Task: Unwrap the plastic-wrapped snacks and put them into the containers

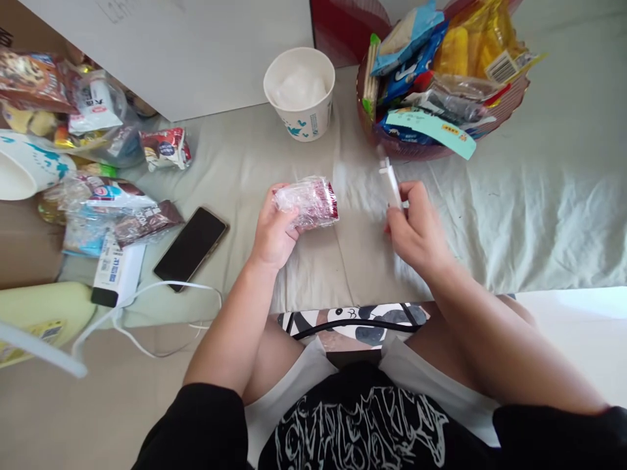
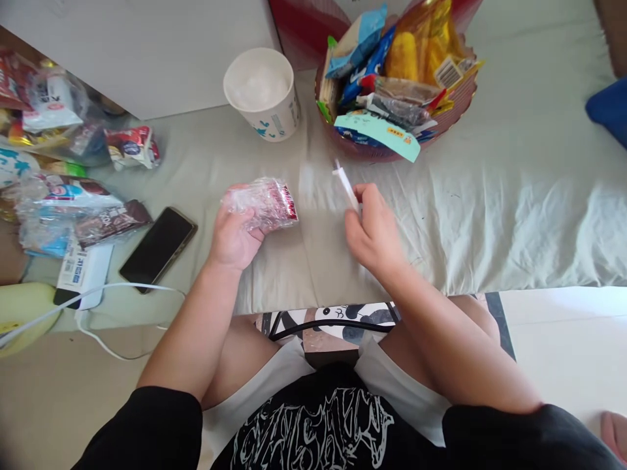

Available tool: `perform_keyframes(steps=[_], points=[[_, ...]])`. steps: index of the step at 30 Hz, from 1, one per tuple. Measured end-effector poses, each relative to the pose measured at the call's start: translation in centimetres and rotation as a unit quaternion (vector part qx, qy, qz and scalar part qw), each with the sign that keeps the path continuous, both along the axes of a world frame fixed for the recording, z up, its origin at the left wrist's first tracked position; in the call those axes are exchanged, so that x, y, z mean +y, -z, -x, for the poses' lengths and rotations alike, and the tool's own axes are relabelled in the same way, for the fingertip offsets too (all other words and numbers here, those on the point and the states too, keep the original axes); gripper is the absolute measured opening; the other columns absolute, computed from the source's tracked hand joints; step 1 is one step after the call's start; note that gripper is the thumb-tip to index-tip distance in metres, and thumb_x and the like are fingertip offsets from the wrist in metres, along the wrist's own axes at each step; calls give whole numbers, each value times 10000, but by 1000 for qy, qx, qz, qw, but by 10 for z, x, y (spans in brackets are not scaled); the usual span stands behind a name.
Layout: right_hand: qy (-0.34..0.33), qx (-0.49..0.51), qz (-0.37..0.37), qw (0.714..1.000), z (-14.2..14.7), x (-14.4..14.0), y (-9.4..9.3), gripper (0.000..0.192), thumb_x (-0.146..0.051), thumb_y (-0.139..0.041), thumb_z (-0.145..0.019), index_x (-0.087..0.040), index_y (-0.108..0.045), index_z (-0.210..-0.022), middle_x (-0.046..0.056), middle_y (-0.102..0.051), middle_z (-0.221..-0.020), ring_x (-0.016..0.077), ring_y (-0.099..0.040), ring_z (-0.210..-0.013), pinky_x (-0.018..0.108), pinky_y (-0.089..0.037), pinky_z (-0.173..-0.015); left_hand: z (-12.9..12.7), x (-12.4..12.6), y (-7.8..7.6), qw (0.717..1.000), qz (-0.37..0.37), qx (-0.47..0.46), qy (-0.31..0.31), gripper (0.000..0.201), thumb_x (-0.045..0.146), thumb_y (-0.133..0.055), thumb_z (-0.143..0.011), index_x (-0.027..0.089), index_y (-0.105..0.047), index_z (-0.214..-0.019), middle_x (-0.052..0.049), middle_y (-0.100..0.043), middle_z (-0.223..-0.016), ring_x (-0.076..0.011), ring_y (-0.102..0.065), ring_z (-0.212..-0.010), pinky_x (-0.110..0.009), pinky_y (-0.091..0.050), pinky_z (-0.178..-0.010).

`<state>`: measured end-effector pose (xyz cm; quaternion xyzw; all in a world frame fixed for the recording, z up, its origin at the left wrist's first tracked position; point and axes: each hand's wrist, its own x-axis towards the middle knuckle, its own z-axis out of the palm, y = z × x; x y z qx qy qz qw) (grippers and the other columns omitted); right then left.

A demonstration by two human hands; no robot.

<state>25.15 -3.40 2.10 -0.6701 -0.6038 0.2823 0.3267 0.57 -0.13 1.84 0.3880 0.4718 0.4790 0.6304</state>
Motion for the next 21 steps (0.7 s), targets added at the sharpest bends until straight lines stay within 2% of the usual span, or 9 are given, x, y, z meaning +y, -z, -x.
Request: perform_keyframes(steps=[3, 5, 8, 10, 12, 13, 15, 18, 21], points=[[-14, 105, 33, 994, 9, -1, -3, 91, -293, -514, -939, -267, -474, -1016, -10, -603, -777, 169, -533, -611, 333, -421, -601, 4, -3, -3, 998, 47, -26, 31, 372, 430, -712, -738, 261, -623, -1058, -25, -725, -960, -249, -752, -919, -347, -647, -666], [-42, 137, 28, 989, 16, -2, -4, 144, -344, -562, -926, -261, -488, -1017, 2, -647, -876, 149, -535, -637, 326, -420, -612, 4, -5, -5, 995, 73, -25, 64, 352, 471, -625, -770, 235, -654, -1029, -56, -747, -950, -295, -760, -989, -372, -650, -679], [-93, 178, 21, 979, 25, -3, -4, 317, -456, -666, -861, -248, -503, -1036, 30, -689, -1021, 155, -584, -741, 334, -468, -673, 4, -11, -7, 988, 93, -21, 120, 476, 590, -560, -815, 204, -684, -1066, -99, -766, -995, -340, -756, -1051, -412, -650, -726], [-115, 209, 31, 971, 30, -4, -3, 432, -497, -728, -812, -246, -491, -1072, 30, -685, -1023, 156, -599, -750, 335, -491, -683, 3, -15, -8, 982, 79, -16, 171, 607, 646, -678, -771, 193, -682, -1174, -115, -768, -1074, -350, -748, -1084, -428, -645, -804], [-110, 238, 50, 964, 36, -5, -1, 508, -503, -758, -800, -251, -467, -1132, 2, -663, -937, 153, -598, -707, 332, -499, -666, 2, -17, -7, 979, 38, 11, 200, 757, 569, -862, -670, 208, -644, -1299, -116, -749, -1190, -334, -731, -1138, -412, -621, -904], [-97, 249, 56, 962, 39, -6, 1, 537, -504, -768, -802, -255, -456, -1161, -10, -650, -903, 157, -603, -706, 333, -505, -669, 1, -18, -6, 982, 13, 26, 188, 822, 500, -921, -627, 232, -618, -1342, -104, -736, -1231, -310, -728, -1139, -387, -609, -924], [-71, 271, 50, 959, 44, -8, 3, 580, -518, -784, -800, -261, -444, -1193, -15, -642, -892, 168, -622, -739, 335, -520, -688, -1, -16, -4, 992, -18, 43, 114, 830, 418, -944, -616, 281, -587, -1352, -66, -729, -1226, -242, -735, -1058, -324, -597, -876], [-70, 299, 52, 950, 48, -11, 6, 525, -553, -735, -846, -269, -445, -1180, -28, -604, -852, 152, -584, -694, 312, -497, -637, -1, -9, -2, 999, -24, 45, -8, 561, 412, -867, -698, 284, -622, -1186, -10, -747, -1016, -163, -710, -839, -260, -559, -718], [-49, 276, 40, 959, 45, -11, 9, 371, -570, -601, -945, -275, -468, -1128, -39, -519, -772, 139, -509, -613, 300, -444, -573, 2, -4, -8, 997, -30, 75, -20, 284, 378, -795, -752, 236, -671, -964, 9, -711, -808, -139, -654, -712, -253, -508, -642]])
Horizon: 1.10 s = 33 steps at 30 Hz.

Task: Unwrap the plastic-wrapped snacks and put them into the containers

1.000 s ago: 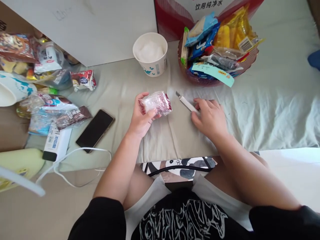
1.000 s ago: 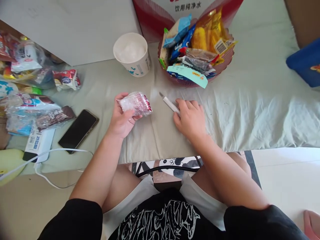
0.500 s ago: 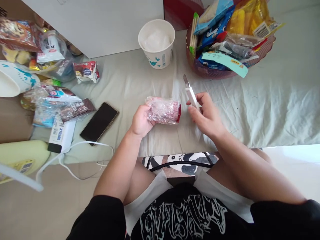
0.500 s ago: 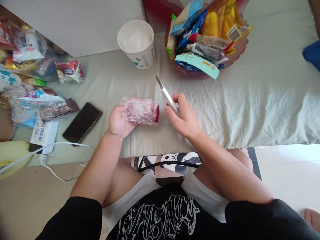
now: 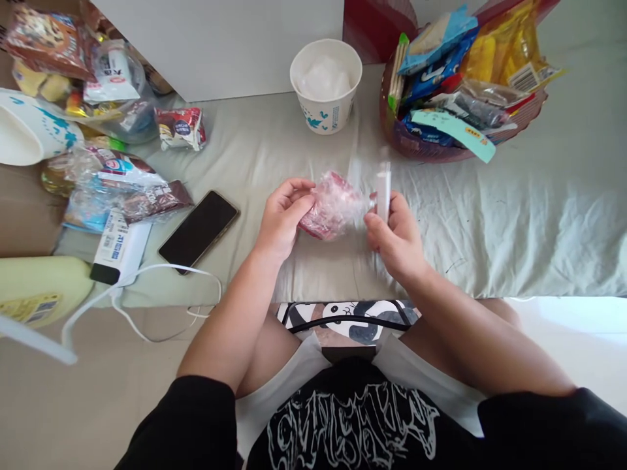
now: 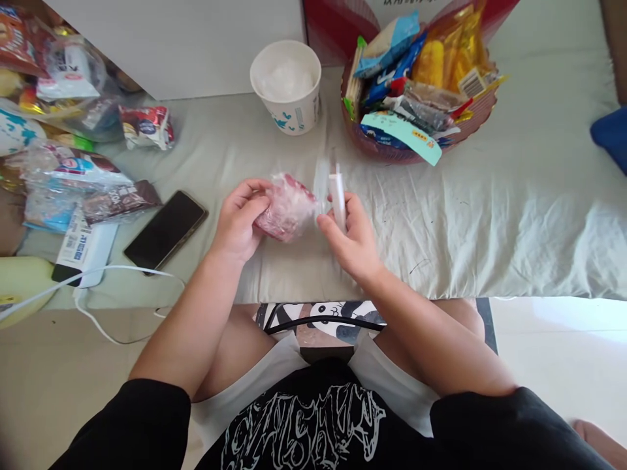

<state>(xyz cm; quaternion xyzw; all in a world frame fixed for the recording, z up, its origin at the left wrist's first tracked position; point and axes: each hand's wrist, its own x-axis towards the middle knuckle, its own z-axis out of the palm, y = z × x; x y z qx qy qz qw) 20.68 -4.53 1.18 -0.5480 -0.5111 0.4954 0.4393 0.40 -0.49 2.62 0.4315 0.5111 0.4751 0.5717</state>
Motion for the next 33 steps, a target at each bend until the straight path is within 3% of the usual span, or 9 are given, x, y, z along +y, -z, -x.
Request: perform_keyframes(steps=[3, 7, 10, 13, 16, 21, 24, 29, 33], points=[[45, -44, -37, 997, -6, 2, 0, 330, -575, -551, -975, -266, -498, -1077, 0, -566, -832, 165, -568, -693, 318, -462, -605, 3, 0, -10, 992, 40, 74, 95, 249, 350, -804, -742, 203, -715, -922, -3, -722, -744, -134, -621, -634, -256, -463, -584], [-23, -120, -36, 992, -7, 2, -7, 436, -550, -757, -803, -249, -547, -1040, 39, -672, -959, 216, -649, -842, 351, -504, -694, 4, -3, -16, 974, 78, 129, 169, 382, 384, -835, -724, 181, -723, -1028, -47, -780, -838, -154, -656, -644, -258, -471, -567], [-48, -158, 13, 986, -6, 2, -10, 430, -491, -813, -728, -246, -537, -948, -3, -643, -813, 192, -609, -718, 338, -479, -644, 3, -4, -13, 987, 43, 71, 140, 452, 462, -842, -739, 200, -687, -1074, -69, -789, -1005, -159, -694, -756, -257, -526, -646], [12, -109, 13, 994, -6, 4, -6, 379, -512, -747, -825, -257, -492, -941, -47, -551, -701, 150, -524, -606, 311, -449, -586, 0, -5, -7, 990, 12, 2, 142, 622, 501, -916, -666, 248, -641, -1163, -66, -759, -1158, -188, -730, -923, -277, -581, -776], [37, -86, -17, 996, -8, 5, 0, 347, -516, -710, -885, -266, -495, -993, -38, -538, -720, 155, -518, -623, 311, -454, -583, -7, -6, -2, 991, 1, -10, 136, 708, 499, -945, -651, 267, -601, -1224, -55, -749, -1152, -222, -742, -1008, -336, -604, -899], [30, -131, -54, 989, -13, 2, -6, 228, -482, -538, -995, -262, -564, -1051, 10, -571, -804, 171, -538, -678, 330, -460, -622, -8, -1, 7, 998, -47, -8, 33, 669, 574, -899, -706, 282, -604, -1230, -57, -718, -1203, -243, -722, -1111, -345, -606, -925], [31, -164, -61, 984, -17, 2, -14, 217, -395, -431, -1017, -251, -590, -983, 7, -570, -767, 156, -494, -618, 325, -421, -603, -4, 4, 9, 996, -69, 47, -6, 621, 541, -897, -727, 285, -622, -1222, -65, -696, -1245, -241, -714, -1116, -326, -614, -891], [22, -248, -87, 965, -14, 5, -17, 191, -325, -619, -866, -243, -637, -1037, 26, -710, -888, 158, -562, -633, 307, -420, -593, -7, 2, 9, 992, -89, 93, 13, 562, 448, -888, -750, 268, -633, -1218, -67, -709, -1201, -207, -721, -995, -315, -617, -855], [0, -290, -101, 952, -13, 3, -11, 238, -362, -608, -895, -245, -658, -1096, 32, -764, -922, 159, -611, -612, 298, -448, -611, -11, 1, 16, 990, -107, 91, 24, 569, 480, -875, -770, 263, -623, -1231, -57, -731, -1134, -189, -733, -941, -303, -616, -831]])
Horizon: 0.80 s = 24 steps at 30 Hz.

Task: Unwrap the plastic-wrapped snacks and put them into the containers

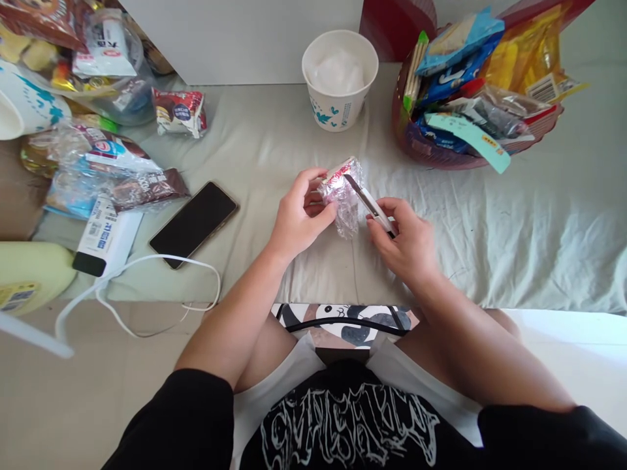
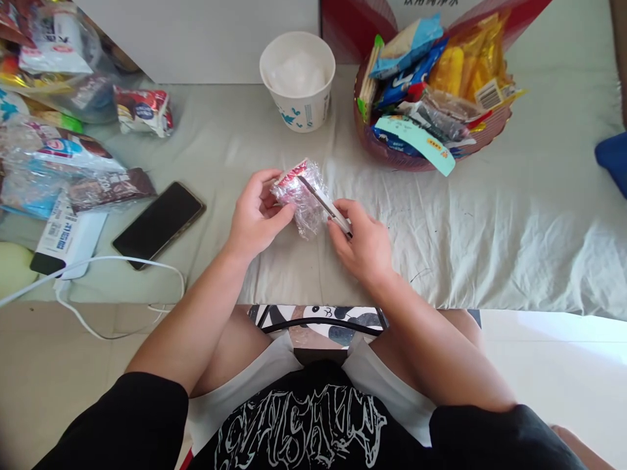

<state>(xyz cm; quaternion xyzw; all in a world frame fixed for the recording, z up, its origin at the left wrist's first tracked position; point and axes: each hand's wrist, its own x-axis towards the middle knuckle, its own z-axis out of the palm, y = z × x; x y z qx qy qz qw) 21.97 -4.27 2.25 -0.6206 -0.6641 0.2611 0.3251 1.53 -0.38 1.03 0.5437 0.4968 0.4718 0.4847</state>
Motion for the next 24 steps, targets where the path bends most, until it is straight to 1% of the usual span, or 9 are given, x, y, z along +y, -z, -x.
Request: perform_keyframes(steps=[3, 7, 9, 11, 14, 16, 18, 22, 24], points=[[0, -77, -29, 997, -1, -4, 4, 255, -379, -580, -919, -244, -689, -1106, 22, -758, -823, 172, -618, -606, 277, -397, -594, 4, 5, 11, 999, -27, -38, -16, 630, 603, -878, -736, 284, -615, -1212, -44, -748, -1092, -198, -748, -922, -303, -617, -795], [-11, -144, -43, 989, -3, -8, 5, 263, -363, -559, -925, -242, -717, -1097, 17, -743, -753, 177, -606, -576, 268, -328, -564, 21, 16, 19, 991, -19, -103, -82, 633, 653, -871, -721, 319, -593, -1182, -29, -745, -1097, -227, -754, -992, -308, -617, -776], [-14, -146, -41, 988, -6, -7, 4, 258, -361, -569, -923, -246, -722, -1096, 20, -755, -784, 184, -621, -594, 272, -348, -569, 31, 21, 18, 986, -5, -122, -116, 593, 632, -863, -737, 336, -578, -1165, -18, -736, -1116, -217, -747, -1000, -301, -615, -771], [-1, -142, -47, 989, -11, -5, 3, 256, -349, -579, -921, -247, -722, -1107, 31, -771, -847, 202, -658, -649, 285, -398, -595, 36, 22, 17, 984, 0, -123, -130, 569, 605, -847, -764, 361, -556, -1188, -9, -725, -1135, -201, -741, -988, -302, -615, -775], [36, -157, -69, 985, -22, 3, 5, 302, -292, -577, -909, -235, -711, -1174, 63, -779, -974, 227, -685, -724, 328, -474, -653, 32, 16, 15, 992, -13, -78, -94, 623, 581, -821, -799, 401, -502, -1304, -15, -710, -1147, -201, -739, -973, -333, -620, -800], [48, -175, -85, 980, -28, 8, 8, 358, -252, -565, -899, -224, -695, -1231, 92, -767, -1063, 250, -693, -800, 362, -509, -693, 24, 8, 15, 999, -26, -24, -39, 645, 592, -803, -815, 384, -493, -1341, -34, -702, -1141, -217, -740, -981, -355, -621, -817], [45, -190, -103, 975, -32, 12, 12, 380, -230, -554, -899, -215, -684, -1256, 118, -748, -1118, 279, -690, -893, 402, -534, -750, 18, 1, 13, 998, -43, 38, 10, 616, 604, -777, -832, 344, -516, -1326, -64, -685, -1203, -241, -735, -1045, -370, -618, -850], [32, -207, -137, 968, -33, 13, 16, 345, -224, -550, -922, -207, -679, -1242, 149, -717, -1181, 320, -655, -994, 489, -529, -871, 19, -5, 3, 976, -125, 174, 30, 650, 551, -807, -799, 305, -532, -1334, -118, -582, -1458, -324, -593, -1363, -460, -558, -1063], [23, -205, -140, 968, -31, 11, 16, 333, -218, -551, -927, -208, -677, -1235, 145, -712, -1174, 322, -647, -998, 501, -521, -889, 20, -7, -3, 955, -156, 245, 65, 682, 492, -874, -727, 292, -571, -1305, -125, -577, -1475, -350, -536, -1421, -507, -503, -1145]])
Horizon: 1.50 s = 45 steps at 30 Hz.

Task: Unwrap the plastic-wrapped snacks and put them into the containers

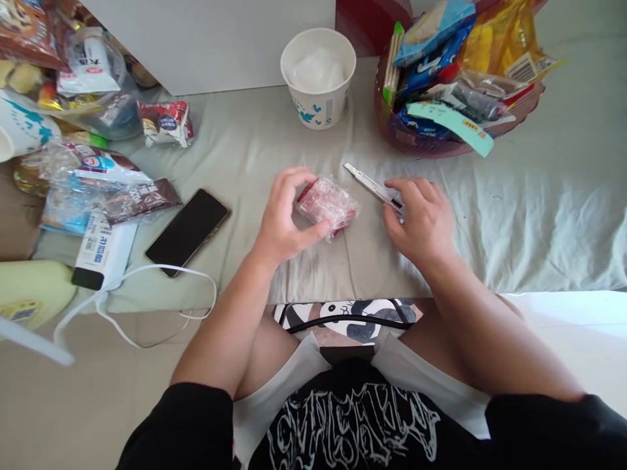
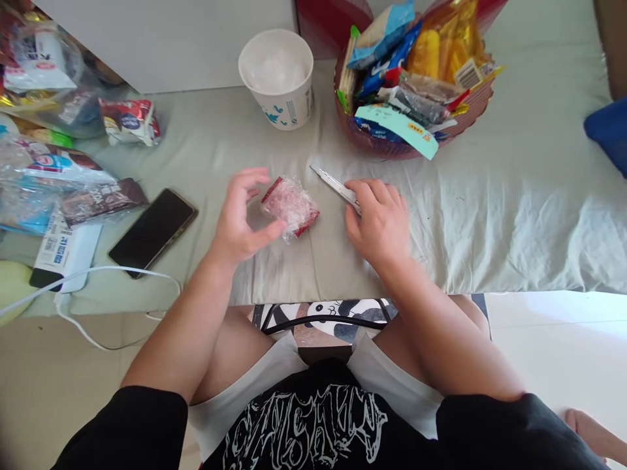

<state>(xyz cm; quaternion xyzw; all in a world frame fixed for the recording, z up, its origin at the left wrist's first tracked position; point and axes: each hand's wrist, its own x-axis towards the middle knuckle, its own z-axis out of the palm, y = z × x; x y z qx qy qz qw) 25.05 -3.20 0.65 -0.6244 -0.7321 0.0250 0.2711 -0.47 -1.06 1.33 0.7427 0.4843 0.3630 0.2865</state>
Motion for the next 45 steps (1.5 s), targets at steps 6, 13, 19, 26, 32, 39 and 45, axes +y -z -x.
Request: perform_keyframes(steps=[6, 13, 19, 26, 32, 39, 45], points=[[-75, 36, 18, 996, 7, -3, -1, 295, -216, -566, -935, -226, -669, -1211, 135, -703, -1174, 311, -659, -1026, 481, -521, -891, -7, -4, -8, 999, -22, 39, -11, 191, 280, -752, -838, 230, -694, -1013, -88, -710, -1238, -269, -662, -1243, -442, -523, -1104], [-218, 138, -9, 966, 14, -6, -7, 317, -348, -615, -960, -215, -623, -1249, 120, -739, -1188, 292, -700, -1127, 441, -562, -964, -12, -2, -11, 969, 156, -182, -62, 164, 361, -716, -850, 207, -667, -819, -42, -755, -927, -160, -683, -785, -284, -549, -695], [-224, 152, 30, 962, 20, -9, -8, 353, -268, -643, -928, -223, -651, -1278, 91, -754, -1138, 267, -717, -1044, 403, -572, -911, -15, 2, -17, 876, 278, -363, -150, 204, 359, -716, -784, 232, -556, -784, 4, -678, -766, -180, -703, -729, -316, -593, -684], [-192, 159, 7, 968, 11, -5, -8, 235, -145, -530, -963, -233, -736, -1033, 65, -706, -963, 199, -694, -882, 345, -560, -801, 7, 15, -4, 837, 306, -403, -208, 237, 428, -683, -788, 248, -538, -838, -13, -709, -794, -216, -758, -856, -339, -644, -734], [-215, 123, 40, 968, 13, -6, -10, 366, -222, -575, -932, -238, -683, -1282, 105, -736, -1155, 258, -691, -1075, 421, -559, -934, 11, 13, 6, 867, 288, -363, -183, 275, 376, -724, -775, 281, -561, -977, -16, -748, -923, -213, -750, -849, -337, -607, -658], [-111, 129, 12, 985, -5, 1, -12, 224, -147, -518, -884, -238, -722, -892, 76, -694, -970, 240, -674, -926, 433, -548, -862, 32, 22, 7, 918, 185, -288, -200, 287, 262, -734, -768, 280, -547, -986, 41, -559, -746, -114, -555, -596, -292, -405, -535], [-7, 153, -54, 987, -25, 3, -13, 185, -203, -482, -947, -226, -665, -938, 114, -708, -1078, 276, -685, -1064, 492, -548, -951, 52, 25, 6, 918, 176, -239, -263, 235, 191, -667, -684, 244, -586, -898, 4, -622, -903, -138, -665, -742, -298, -482, -570]])
